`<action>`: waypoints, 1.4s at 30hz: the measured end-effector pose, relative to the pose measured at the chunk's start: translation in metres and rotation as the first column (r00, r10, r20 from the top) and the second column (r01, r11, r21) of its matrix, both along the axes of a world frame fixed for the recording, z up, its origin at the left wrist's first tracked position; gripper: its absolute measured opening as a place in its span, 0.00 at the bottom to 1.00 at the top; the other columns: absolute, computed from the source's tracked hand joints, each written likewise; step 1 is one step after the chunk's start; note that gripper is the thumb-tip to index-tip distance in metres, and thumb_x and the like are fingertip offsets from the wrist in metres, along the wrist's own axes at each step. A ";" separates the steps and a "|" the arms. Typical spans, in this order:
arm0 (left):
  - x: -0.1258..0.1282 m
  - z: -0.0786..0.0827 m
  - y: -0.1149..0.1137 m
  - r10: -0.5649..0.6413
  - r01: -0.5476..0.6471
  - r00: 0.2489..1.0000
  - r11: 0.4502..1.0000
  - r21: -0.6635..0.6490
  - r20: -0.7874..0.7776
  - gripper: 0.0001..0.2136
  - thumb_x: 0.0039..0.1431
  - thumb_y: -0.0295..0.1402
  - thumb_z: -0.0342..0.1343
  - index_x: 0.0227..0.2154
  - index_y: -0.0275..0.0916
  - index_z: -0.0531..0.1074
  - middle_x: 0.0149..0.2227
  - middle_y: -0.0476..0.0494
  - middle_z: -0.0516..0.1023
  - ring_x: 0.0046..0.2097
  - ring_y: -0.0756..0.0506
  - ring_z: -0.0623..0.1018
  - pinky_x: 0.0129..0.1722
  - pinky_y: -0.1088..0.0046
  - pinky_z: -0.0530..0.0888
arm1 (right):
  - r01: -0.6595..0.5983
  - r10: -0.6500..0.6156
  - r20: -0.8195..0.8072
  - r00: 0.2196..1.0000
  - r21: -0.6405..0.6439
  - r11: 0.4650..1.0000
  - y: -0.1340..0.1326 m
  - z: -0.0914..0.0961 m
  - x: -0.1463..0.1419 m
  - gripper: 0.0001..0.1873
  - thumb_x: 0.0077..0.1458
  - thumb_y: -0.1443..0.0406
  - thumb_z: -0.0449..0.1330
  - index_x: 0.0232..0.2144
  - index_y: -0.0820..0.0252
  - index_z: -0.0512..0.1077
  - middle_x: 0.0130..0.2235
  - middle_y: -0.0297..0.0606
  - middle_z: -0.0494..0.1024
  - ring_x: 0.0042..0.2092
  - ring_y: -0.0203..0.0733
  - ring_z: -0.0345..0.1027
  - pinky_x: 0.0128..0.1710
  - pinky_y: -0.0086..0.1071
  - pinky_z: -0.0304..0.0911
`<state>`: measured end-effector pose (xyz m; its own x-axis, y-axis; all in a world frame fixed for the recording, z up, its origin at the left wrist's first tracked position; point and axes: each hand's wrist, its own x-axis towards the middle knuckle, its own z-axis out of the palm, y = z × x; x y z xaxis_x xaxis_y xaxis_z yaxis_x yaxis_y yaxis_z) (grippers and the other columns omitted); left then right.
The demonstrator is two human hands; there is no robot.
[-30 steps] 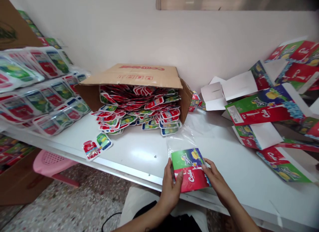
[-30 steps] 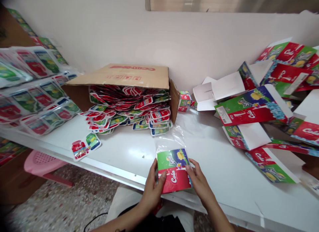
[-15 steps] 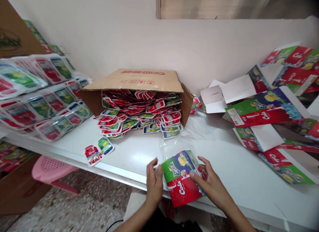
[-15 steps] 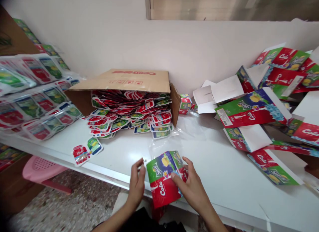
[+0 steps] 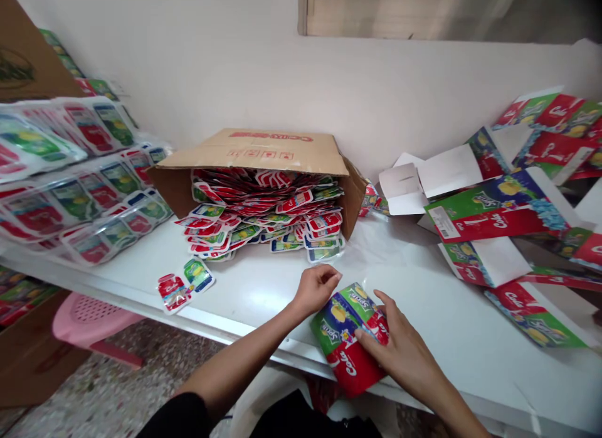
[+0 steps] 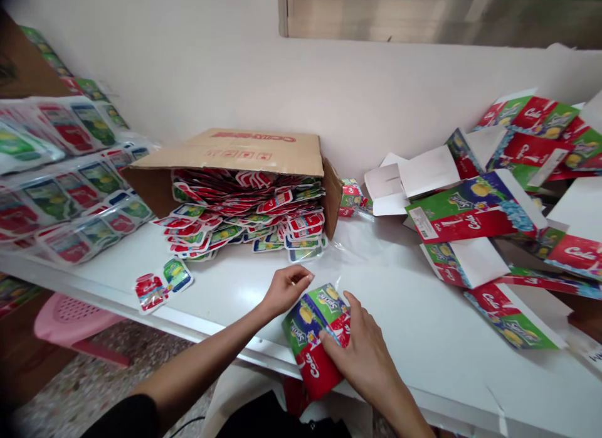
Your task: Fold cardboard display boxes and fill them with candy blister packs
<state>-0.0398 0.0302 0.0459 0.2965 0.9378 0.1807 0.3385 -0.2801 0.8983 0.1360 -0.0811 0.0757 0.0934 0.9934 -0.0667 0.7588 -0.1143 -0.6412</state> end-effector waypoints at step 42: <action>0.022 -0.045 -0.130 0.379 -0.349 0.925 0.884 0.311 -0.037 0.46 0.45 0.38 0.65 0.63 0.38 0.43 0.58 0.30 0.57 0.59 0.34 0.63 0.55 0.51 0.67 | 0.013 0.059 -0.165 0.985 0.406 0.914 -0.054 -0.051 -0.002 0.13 0.63 0.63 0.48 0.43 0.56 0.70 0.39 0.41 0.74 0.43 0.42 0.70 0.43 0.35 0.66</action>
